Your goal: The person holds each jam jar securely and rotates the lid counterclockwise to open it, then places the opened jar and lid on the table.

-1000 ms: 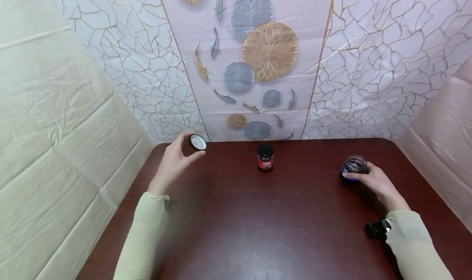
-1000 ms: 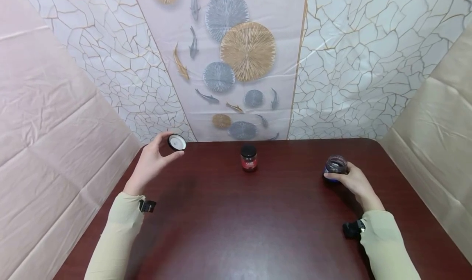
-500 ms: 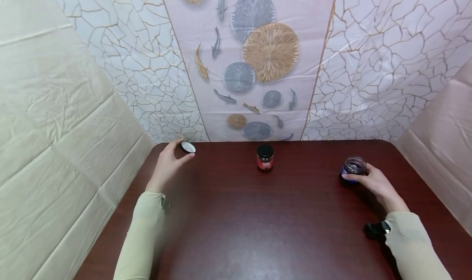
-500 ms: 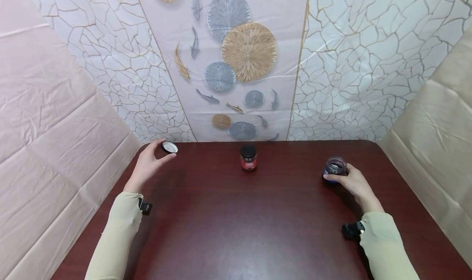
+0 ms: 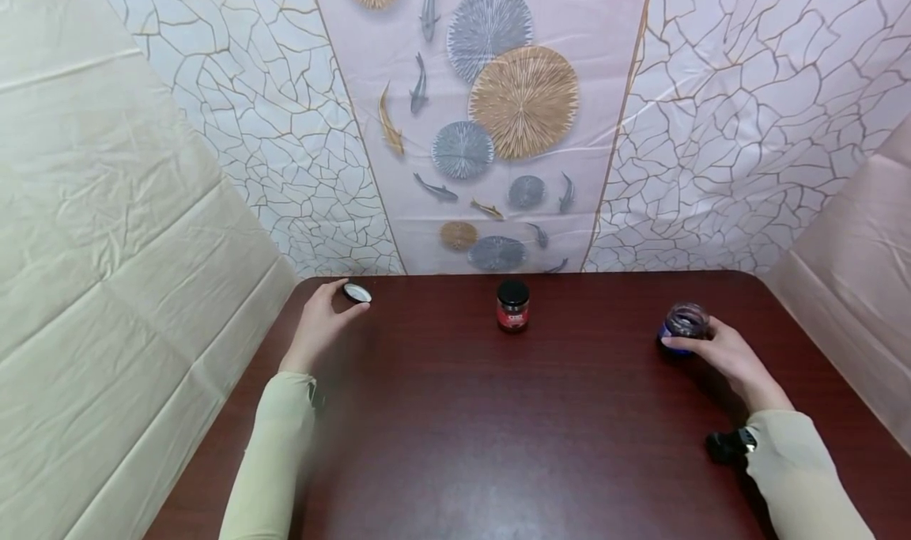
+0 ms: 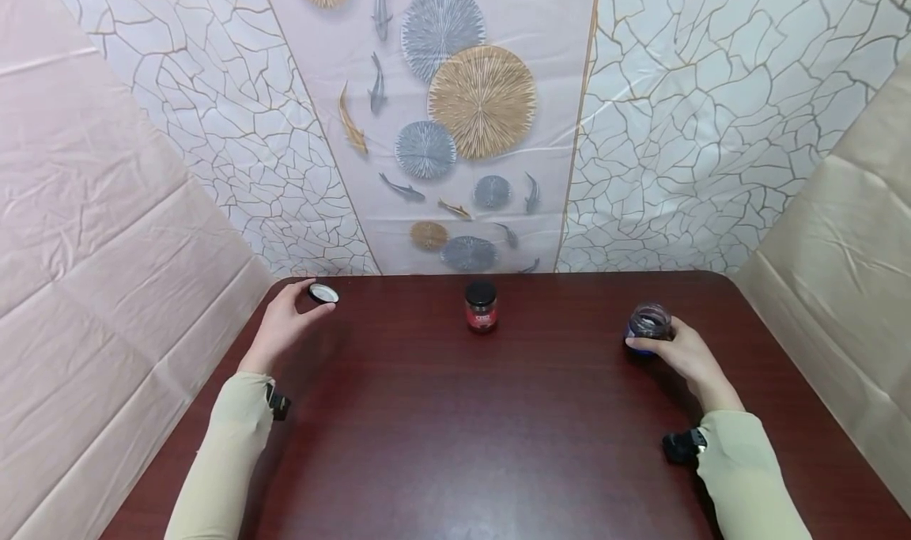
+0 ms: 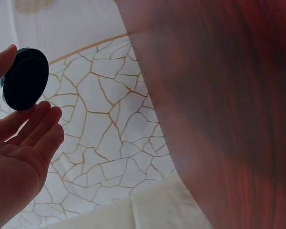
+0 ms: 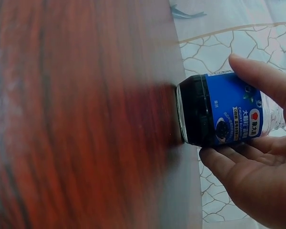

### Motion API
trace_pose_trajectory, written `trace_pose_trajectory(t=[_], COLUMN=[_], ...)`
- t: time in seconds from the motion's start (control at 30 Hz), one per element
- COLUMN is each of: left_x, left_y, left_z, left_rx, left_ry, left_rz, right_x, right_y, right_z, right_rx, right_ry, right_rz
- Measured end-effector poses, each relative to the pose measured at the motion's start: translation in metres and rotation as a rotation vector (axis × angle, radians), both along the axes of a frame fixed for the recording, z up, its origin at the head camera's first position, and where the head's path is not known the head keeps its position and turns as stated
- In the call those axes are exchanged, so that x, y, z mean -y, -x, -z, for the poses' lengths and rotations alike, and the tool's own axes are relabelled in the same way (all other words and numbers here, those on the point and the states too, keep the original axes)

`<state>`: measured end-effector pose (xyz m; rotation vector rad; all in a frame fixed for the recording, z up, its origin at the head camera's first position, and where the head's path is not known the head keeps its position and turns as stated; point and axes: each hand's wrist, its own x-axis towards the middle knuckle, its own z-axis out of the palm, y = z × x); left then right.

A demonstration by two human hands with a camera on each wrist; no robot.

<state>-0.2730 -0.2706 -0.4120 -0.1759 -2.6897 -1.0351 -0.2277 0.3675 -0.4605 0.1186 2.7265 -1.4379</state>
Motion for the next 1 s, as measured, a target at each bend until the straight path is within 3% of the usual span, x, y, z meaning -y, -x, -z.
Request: trace_pose_trajectory(t=[0.67, 1.0], left_x=[0.013, 0.014], left_y=[0.007, 0.010], left_z=[0.026, 0.034], left_rx=[0.137, 0.159], left_ry=[0.025, 0.052], left_rz=[-0.006, 0.018], right_x=[-0.002, -0.003], right_y=[-0.003, -0.004], right_z=[-0.001, -0.002], right_rx=[0.015, 0.029], right_ry=[0.004, 0.011], right_rz=[-0.016, -0.027])
